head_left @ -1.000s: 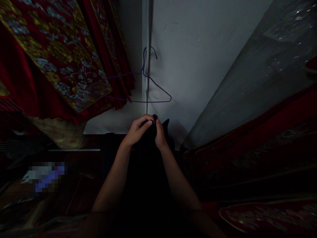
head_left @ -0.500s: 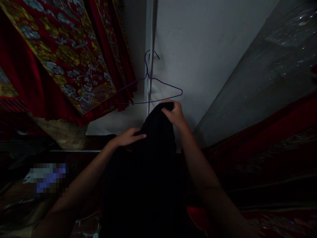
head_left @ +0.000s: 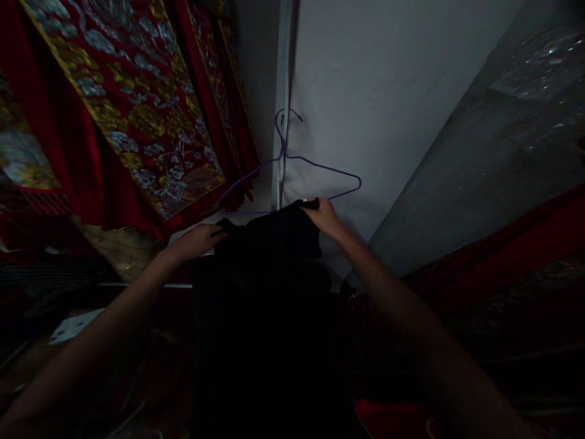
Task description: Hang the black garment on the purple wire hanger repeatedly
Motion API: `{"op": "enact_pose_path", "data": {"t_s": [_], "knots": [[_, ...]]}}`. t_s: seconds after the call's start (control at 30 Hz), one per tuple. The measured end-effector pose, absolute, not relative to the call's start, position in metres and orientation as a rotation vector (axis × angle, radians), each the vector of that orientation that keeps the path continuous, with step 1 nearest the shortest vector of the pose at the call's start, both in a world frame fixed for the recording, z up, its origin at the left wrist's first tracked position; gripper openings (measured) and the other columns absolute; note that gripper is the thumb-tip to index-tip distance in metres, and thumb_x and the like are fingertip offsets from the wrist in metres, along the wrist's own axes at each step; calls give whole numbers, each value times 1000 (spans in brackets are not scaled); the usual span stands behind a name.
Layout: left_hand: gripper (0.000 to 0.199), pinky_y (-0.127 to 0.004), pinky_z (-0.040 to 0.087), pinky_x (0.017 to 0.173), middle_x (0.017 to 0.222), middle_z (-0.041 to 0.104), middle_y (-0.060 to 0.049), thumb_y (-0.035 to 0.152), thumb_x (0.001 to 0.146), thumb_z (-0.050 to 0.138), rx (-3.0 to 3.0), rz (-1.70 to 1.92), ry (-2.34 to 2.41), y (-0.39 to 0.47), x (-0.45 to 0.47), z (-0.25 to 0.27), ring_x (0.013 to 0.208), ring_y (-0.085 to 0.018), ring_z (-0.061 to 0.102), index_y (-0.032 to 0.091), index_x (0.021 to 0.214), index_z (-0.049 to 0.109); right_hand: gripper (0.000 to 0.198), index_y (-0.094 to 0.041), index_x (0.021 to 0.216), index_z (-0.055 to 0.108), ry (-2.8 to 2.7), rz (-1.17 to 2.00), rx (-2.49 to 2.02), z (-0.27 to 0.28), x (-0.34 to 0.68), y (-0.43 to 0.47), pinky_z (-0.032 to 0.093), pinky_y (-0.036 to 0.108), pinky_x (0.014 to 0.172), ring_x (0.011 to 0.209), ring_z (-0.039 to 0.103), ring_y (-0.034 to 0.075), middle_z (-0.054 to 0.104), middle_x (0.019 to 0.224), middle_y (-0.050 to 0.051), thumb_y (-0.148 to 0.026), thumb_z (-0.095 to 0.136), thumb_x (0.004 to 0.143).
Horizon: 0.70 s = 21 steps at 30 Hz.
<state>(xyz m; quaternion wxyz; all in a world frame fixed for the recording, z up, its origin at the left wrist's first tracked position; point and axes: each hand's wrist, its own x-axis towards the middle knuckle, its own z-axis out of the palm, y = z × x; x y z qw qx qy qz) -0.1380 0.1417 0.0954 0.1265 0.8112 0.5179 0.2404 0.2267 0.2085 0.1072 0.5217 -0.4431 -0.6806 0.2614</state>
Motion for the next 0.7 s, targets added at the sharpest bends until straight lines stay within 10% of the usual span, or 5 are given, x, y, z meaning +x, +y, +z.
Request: {"op": "enact_pose_path", "data": {"t_s": [0.4, 0.53, 0.7], "knots": [[17, -45, 43, 109, 136, 63, -12, 33, 84, 61, 2554, 1244, 1088, 142, -90, 181, 126, -30, 58, 20, 92, 68, 14, -19, 73, 69, -1811, 663, -875, 130, 245, 150, 46, 29, 66, 68, 60, 18, 65, 67, 0, -27, 59, 80], [44, -42, 49, 102, 117, 73, -10, 23, 83, 60, 2395, 1411, 1055, 159, -75, 194, 112, -26, 67, 20, 126, 63, 40, -20, 117, 70, -1791, 468, -813, 137, 248, 140, 51, 35, 82, 87, 66, 21, 72, 96, 4, -17, 61, 77], [41, -40, 51, 99, 114, 75, -8, 23, 84, 56, 2477, 1199, 1248, 165, -82, 205, 105, -27, 68, 17, 123, 69, 82, -17, 151, 41, -1493, 320, -988, 149, 289, 179, 55, 40, 83, 90, 68, 24, 70, 116, 10, -22, 71, 75]]}}
